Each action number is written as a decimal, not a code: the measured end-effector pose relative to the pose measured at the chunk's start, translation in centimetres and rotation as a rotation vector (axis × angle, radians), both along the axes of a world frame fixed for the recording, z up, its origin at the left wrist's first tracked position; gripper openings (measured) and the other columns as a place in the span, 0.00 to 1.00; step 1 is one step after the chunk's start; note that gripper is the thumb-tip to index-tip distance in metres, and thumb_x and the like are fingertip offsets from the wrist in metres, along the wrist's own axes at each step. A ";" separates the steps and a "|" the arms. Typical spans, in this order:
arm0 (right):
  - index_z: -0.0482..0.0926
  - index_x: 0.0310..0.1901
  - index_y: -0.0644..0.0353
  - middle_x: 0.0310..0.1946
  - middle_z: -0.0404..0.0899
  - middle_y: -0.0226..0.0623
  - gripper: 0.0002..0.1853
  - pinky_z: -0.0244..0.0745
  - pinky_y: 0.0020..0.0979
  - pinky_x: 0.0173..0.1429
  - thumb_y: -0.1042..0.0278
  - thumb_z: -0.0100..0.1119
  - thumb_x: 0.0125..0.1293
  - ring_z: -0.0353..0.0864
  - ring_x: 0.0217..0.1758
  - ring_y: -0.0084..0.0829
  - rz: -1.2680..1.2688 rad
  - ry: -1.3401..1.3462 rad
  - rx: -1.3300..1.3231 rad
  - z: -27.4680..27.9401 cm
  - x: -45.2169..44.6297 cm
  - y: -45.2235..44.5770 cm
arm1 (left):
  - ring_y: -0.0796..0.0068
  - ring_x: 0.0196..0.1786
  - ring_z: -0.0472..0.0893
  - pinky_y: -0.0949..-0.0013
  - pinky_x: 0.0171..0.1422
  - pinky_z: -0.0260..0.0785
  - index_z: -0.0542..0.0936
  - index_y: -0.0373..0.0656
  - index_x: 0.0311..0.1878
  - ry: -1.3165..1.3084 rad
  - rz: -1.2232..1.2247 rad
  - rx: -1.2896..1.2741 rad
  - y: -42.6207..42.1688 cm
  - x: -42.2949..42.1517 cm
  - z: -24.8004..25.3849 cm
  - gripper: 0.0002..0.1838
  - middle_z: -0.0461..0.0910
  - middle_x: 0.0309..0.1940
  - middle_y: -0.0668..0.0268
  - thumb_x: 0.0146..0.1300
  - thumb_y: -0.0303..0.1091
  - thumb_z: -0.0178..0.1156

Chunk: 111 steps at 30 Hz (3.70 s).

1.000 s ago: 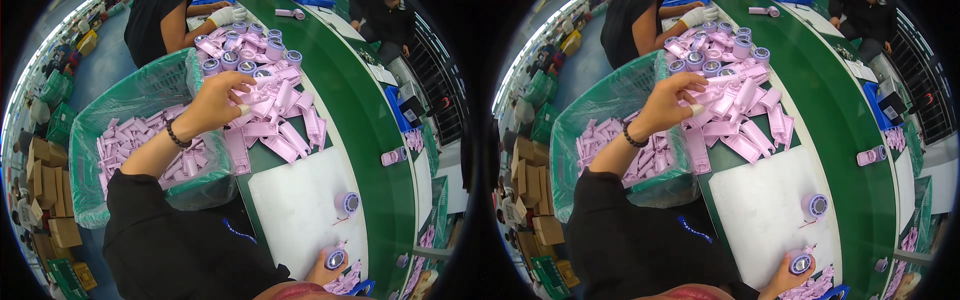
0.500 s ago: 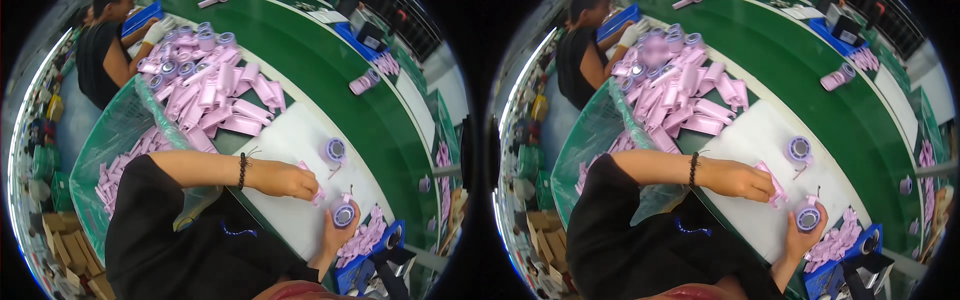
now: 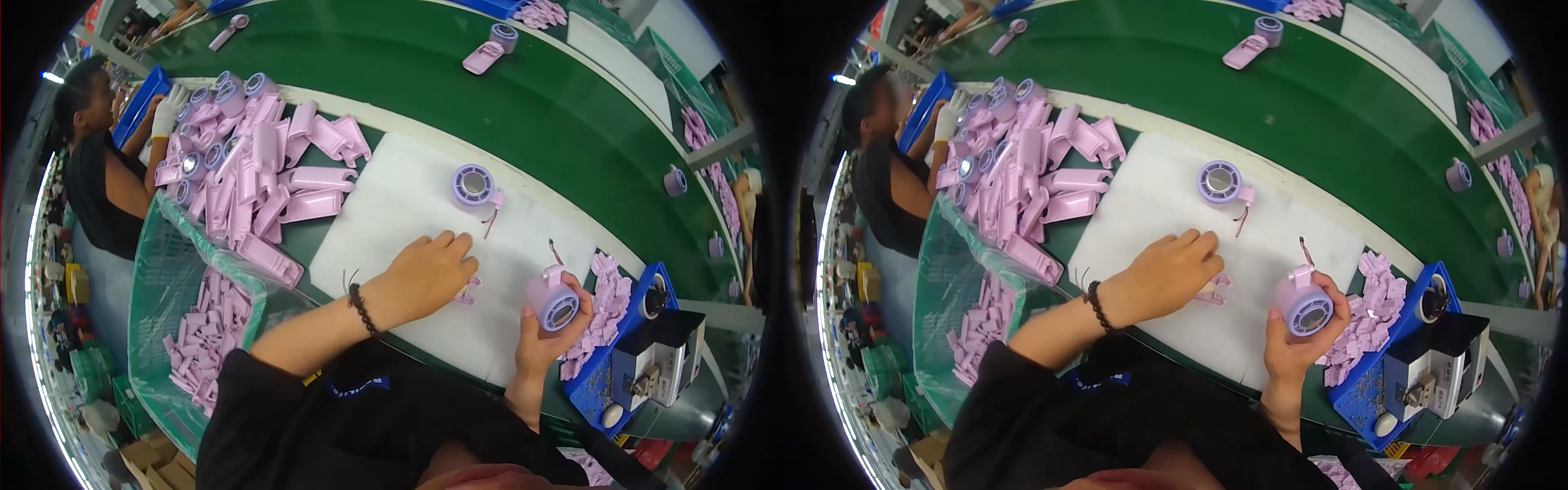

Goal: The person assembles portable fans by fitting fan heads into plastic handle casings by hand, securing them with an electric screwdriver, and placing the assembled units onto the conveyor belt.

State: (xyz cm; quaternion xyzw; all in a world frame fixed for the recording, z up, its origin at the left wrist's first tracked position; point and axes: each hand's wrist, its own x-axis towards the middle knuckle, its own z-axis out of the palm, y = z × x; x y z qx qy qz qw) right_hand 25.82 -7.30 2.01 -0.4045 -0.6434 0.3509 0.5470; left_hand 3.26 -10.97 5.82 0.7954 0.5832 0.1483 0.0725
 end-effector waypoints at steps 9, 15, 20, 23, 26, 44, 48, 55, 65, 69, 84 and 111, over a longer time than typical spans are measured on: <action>0.59 0.72 0.59 0.68 0.68 0.50 0.45 0.62 0.39 0.73 0.70 0.71 0.52 0.68 0.69 0.43 0.044 0.209 -0.155 1.4 0.7 0.4 | 0.69 0.33 0.82 0.68 0.39 0.73 0.76 0.38 0.54 -0.894 0.140 -0.329 1.4 0.4 -0.1 0.14 0.82 0.32 0.65 0.65 0.25 0.57; 0.61 0.69 0.59 0.64 0.70 0.48 0.44 0.67 0.35 0.68 0.72 0.74 0.50 0.73 0.63 0.38 0.171 0.536 -0.212 4.0 0.1 1.1 | 0.68 0.23 0.79 0.70 0.31 0.71 0.77 0.36 0.54 -0.988 -0.207 -0.363 3.2 1.8 -0.7 0.18 0.83 0.29 0.61 0.60 0.20 0.52; 0.67 0.61 0.58 0.57 0.74 0.44 0.42 0.70 0.34 0.64 0.74 0.79 0.43 0.75 0.58 0.36 0.161 0.212 0.023 3.8 0.4 2.4 | 0.75 0.20 0.76 0.76 0.28 0.69 0.79 0.34 0.53 -1.065 -0.151 -0.609 2.9 1.9 0.8 0.18 0.83 0.27 0.63 0.59 0.20 0.53; 0.70 0.57 0.58 0.53 0.76 0.41 0.41 0.71 0.35 0.63 0.75 0.81 0.38 0.77 0.56 0.36 0.281 0.042 0.140 3.6 1.3 4.0 | 0.79 0.19 0.75 0.78 0.27 0.69 0.80 0.33 0.53 -1.235 -0.118 -0.560 2.9 1.9 -1.1 0.18 0.83 0.27 0.63 0.59 0.21 0.55; 0.72 0.56 0.59 0.53 0.76 0.41 0.40 0.72 0.34 0.63 0.75 0.82 0.37 0.78 0.56 0.36 0.297 -0.017 0.179 3.2 1.3 4.2 | 0.79 0.19 0.75 0.78 0.26 0.67 0.82 0.32 0.50 -1.333 -0.121 -0.593 2.4 1.5 -1.9 0.16 0.83 0.25 0.64 0.57 0.23 0.59; 0.58 0.72 0.65 0.65 0.69 0.50 0.44 0.77 0.33 0.63 0.84 0.69 0.53 0.79 0.60 0.40 -0.040 0.105 -0.131 2.9 -2.9 0.7 | 0.67 0.34 0.82 0.73 0.36 0.74 0.67 0.36 0.66 -1.113 -0.016 -0.184 2.7 2.7 -4.0 0.34 0.81 0.43 0.56 0.53 0.21 0.64; 0.62 0.70 0.66 0.64 0.69 0.51 0.41 0.78 0.34 0.63 0.84 0.68 0.53 0.80 0.58 0.43 0.019 0.119 -0.004 2.5 -2.2 0.7 | 0.69 0.35 0.82 0.72 0.36 0.73 0.69 0.40 0.65 -0.991 -0.103 0.198 4.4 2.5 -2.5 0.34 0.85 0.39 0.61 0.54 0.22 0.68; 0.74 0.61 0.65 0.59 0.75 0.50 0.33 0.83 0.28 0.51 0.85 0.68 0.48 0.83 0.50 0.39 -0.069 -0.028 0.375 3.3 -2.4 0.9 | 0.66 0.30 0.80 0.70 0.34 0.72 0.83 0.37 0.43 -0.268 -0.244 0.292 3.4 1.3 1.5 0.14 0.82 0.38 0.63 0.50 0.19 0.67; 0.78 0.56 0.64 0.58 0.77 0.52 0.30 0.82 0.29 0.45 0.85 0.66 0.45 0.83 0.47 0.39 -0.135 -0.125 0.604 3.0 -1.2 0.3 | 0.66 0.24 0.75 0.68 0.28 0.69 0.82 0.35 0.40 -0.345 -0.132 0.103 2.1 3.7 3.3 0.12 0.80 0.30 0.59 0.49 0.21 0.65; 0.73 0.58 0.65 0.58 0.76 0.56 0.32 0.83 0.33 0.49 0.83 0.69 0.48 0.82 0.51 0.43 -0.067 -0.165 0.580 3.1 -0.7 0.3 | 0.67 0.23 0.74 0.69 0.27 0.67 0.81 0.35 0.40 -0.388 -0.084 -0.073 2.7 3.2 3.2 0.12 0.80 0.29 0.58 0.50 0.23 0.64; 0.79 0.56 0.70 0.51 0.84 0.46 0.28 0.82 0.33 0.46 0.82 0.70 0.49 0.87 0.45 0.38 -0.186 -0.652 -0.142 4.8 3.8 4.2 | 0.65 0.40 0.87 0.77 0.40 0.76 0.74 0.27 0.61 -1.020 -0.093 -0.525 5.0 5.0 -4.2 0.23 0.84 0.46 0.50 0.62 0.17 0.48; 0.86 0.51 0.56 0.23 0.83 0.34 0.20 0.65 0.25 0.22 0.80 0.64 0.56 0.74 0.17 0.28 -0.041 -0.817 0.168 2.3 0.7 0.9 | 0.63 0.26 0.78 0.66 0.32 0.71 0.61 0.31 0.72 -0.907 -0.230 -0.301 4.2 4.2 -4.5 0.39 0.82 0.29 0.53 0.52 0.19 0.51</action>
